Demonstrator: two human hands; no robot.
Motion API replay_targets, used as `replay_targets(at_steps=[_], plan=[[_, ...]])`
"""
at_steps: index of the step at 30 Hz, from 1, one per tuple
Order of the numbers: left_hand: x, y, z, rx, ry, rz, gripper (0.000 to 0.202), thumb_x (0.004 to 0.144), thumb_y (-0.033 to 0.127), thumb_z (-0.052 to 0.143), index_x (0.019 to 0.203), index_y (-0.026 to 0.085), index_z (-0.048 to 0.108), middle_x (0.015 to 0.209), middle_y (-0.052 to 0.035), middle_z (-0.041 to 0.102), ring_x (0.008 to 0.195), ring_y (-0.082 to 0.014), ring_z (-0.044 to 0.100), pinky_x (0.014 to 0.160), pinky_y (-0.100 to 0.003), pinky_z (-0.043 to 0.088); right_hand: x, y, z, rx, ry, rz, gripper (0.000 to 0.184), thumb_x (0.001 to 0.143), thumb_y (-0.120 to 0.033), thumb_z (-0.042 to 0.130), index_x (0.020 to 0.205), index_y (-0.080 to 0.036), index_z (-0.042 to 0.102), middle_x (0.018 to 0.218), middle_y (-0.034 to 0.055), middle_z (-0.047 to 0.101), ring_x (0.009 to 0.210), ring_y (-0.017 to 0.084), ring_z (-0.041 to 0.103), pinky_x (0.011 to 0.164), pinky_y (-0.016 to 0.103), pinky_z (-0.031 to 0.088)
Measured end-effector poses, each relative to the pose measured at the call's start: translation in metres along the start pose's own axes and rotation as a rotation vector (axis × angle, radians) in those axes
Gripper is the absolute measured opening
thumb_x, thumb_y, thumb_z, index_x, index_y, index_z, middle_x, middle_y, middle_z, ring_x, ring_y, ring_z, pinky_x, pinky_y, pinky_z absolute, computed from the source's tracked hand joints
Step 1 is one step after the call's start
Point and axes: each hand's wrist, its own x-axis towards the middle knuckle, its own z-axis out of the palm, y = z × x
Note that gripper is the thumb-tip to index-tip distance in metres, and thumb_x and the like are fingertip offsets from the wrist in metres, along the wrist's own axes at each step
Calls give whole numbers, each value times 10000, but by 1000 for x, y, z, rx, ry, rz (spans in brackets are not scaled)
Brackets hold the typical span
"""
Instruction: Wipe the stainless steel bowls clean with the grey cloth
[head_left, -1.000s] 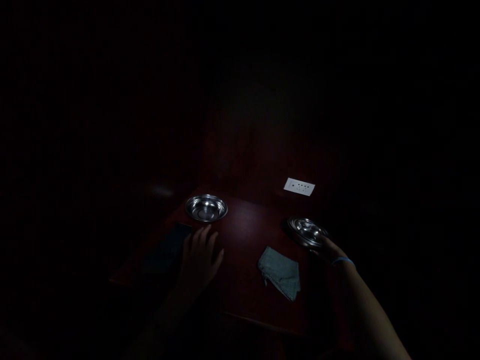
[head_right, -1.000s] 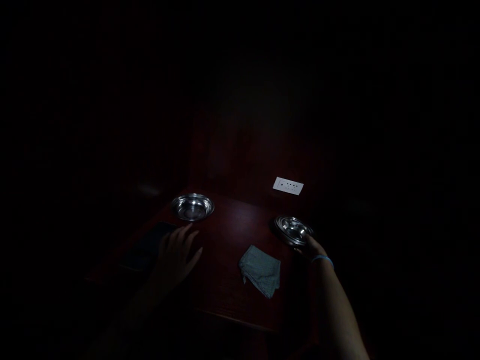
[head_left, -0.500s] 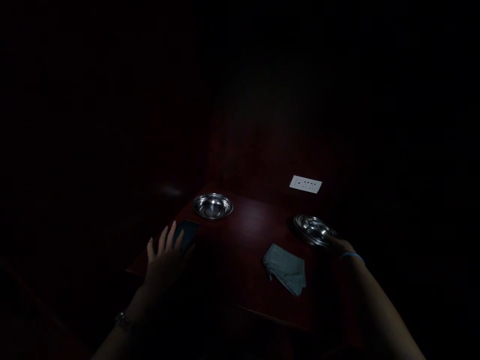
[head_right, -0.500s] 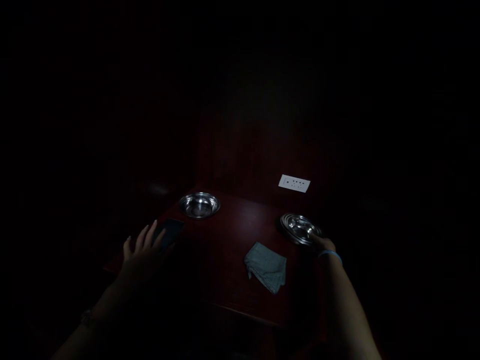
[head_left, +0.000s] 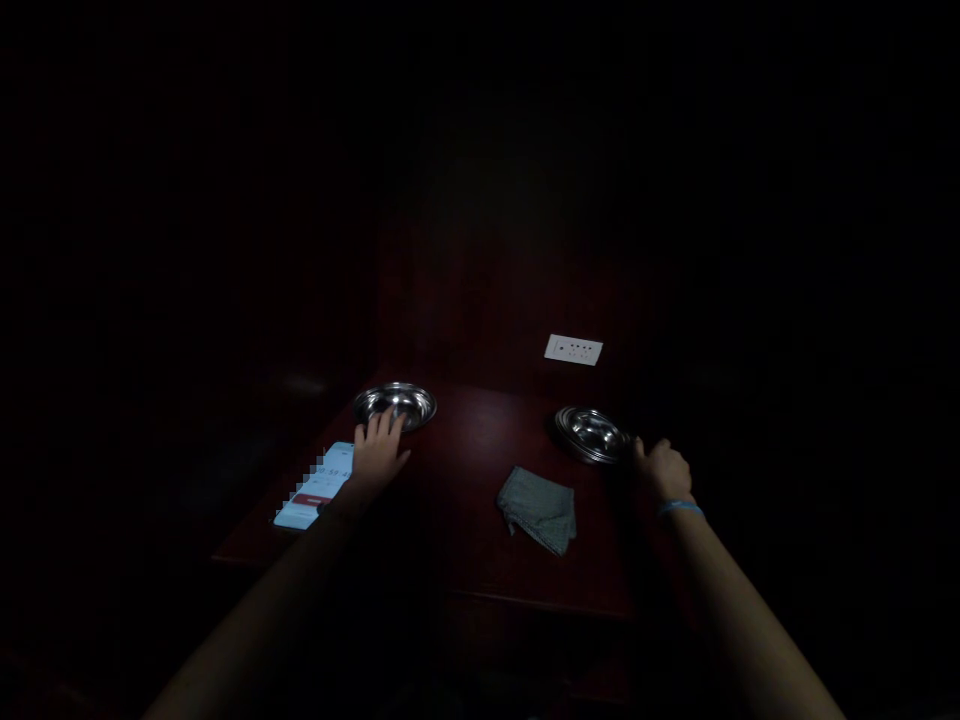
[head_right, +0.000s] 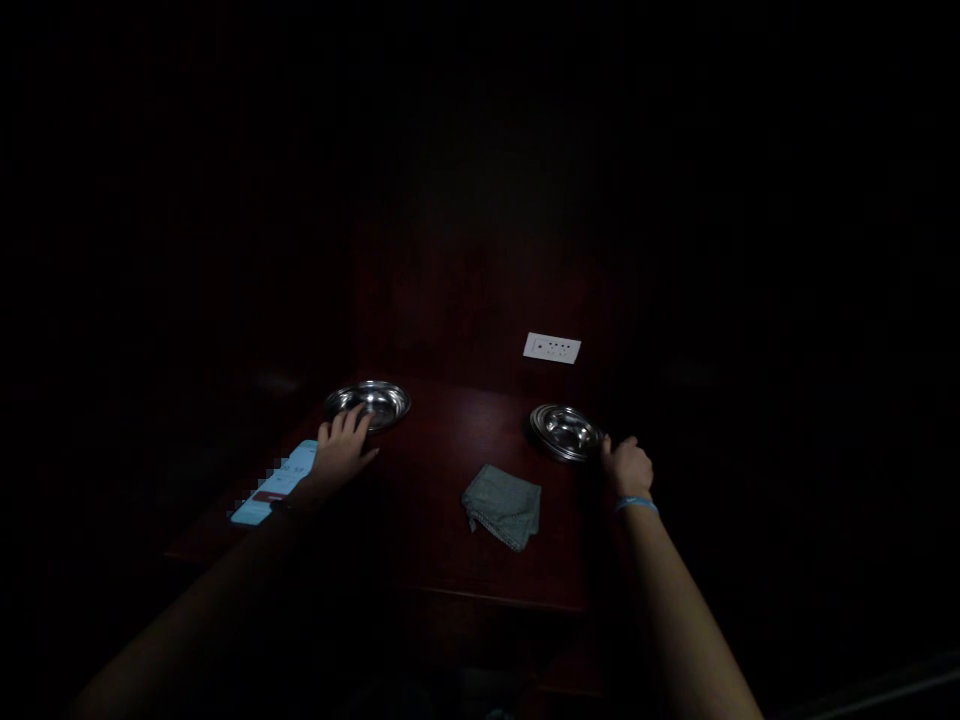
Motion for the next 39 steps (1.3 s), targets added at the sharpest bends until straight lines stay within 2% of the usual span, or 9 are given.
replay_targets(at_steps=[4,6,9,14,22,28,31,34,39], plan=[[13,-10,2,65,-132,24,595,881,229,579,1460,97,541,1599,-211,441,1438,-418,404,1130,-589,342,-76,12,14,-204,106,-670,479,994,-388,452,1318,-76,615,1353,272,602,1293,375,571,1095,570,450],[15,-14,5,58,-181,48,522,911,211,521,1418,103,583,1538,-207,522,1427,-413,418,1129,-597,333,-121,17,32,-201,-10,-904,501,1021,-442,415,1406,-169,581,1493,188,532,1389,323,502,1151,536,423],[15,-14,9,15,-206,68,468,930,184,445,1354,131,637,1430,-198,624,1375,-405,471,1111,-608,339,-174,25,58,-268,-223,-1060,551,1037,-478,414,1512,-212,498,1604,128,443,1506,307,377,1210,531,360],[6,-3,12,-144,-175,167,436,910,179,460,1280,184,692,1424,-162,639,1349,-367,502,1127,-594,325,-205,41,76,-331,-370,-969,585,1061,-467,373,1559,-167,437,1600,134,449,1519,297,367,1240,536,309],[-19,25,12,-436,-118,273,357,936,360,525,1205,241,728,1454,-125,622,1416,-329,462,1199,-600,217,-204,44,82,-321,-373,-844,546,1032,-455,475,1525,-222,495,1591,96,471,1501,274,403,1261,511,263],[-46,36,-4,-572,-18,322,283,948,415,553,1117,330,763,1539,-58,549,1498,-329,347,1214,-607,156,-207,39,77,-246,-333,-776,456,991,-381,575,1422,-238,615,1522,74,558,1440,265,493,1218,463,364],[-60,39,-10,-687,47,124,323,959,425,534,1207,334,722,1599,-54,466,1505,-336,330,1216,-608,191,-207,36,74,-213,-317,-729,389,983,-329,586,1358,-267,671,1466,41,615,1396,243,544,1184,421,420],[-65,41,-14,-835,115,-219,478,917,406,596,1365,242,610,1640,-127,360,1483,-345,373,1226,-553,268,-208,33,71,-212,-315,-687,389,964,-231,587,1334,-295,685,1439,7,639,1382,218,559,1176,396,432],[-58,45,-19,-1067,-58,-618,883,827,338,726,1555,56,314,1626,-301,279,1375,-359,536,1133,-464,463,-215,29,64,-225,-286,-628,390,973,-195,555,1318,-316,691,1409,-12,663,1346,201,593,1142,358,462]])
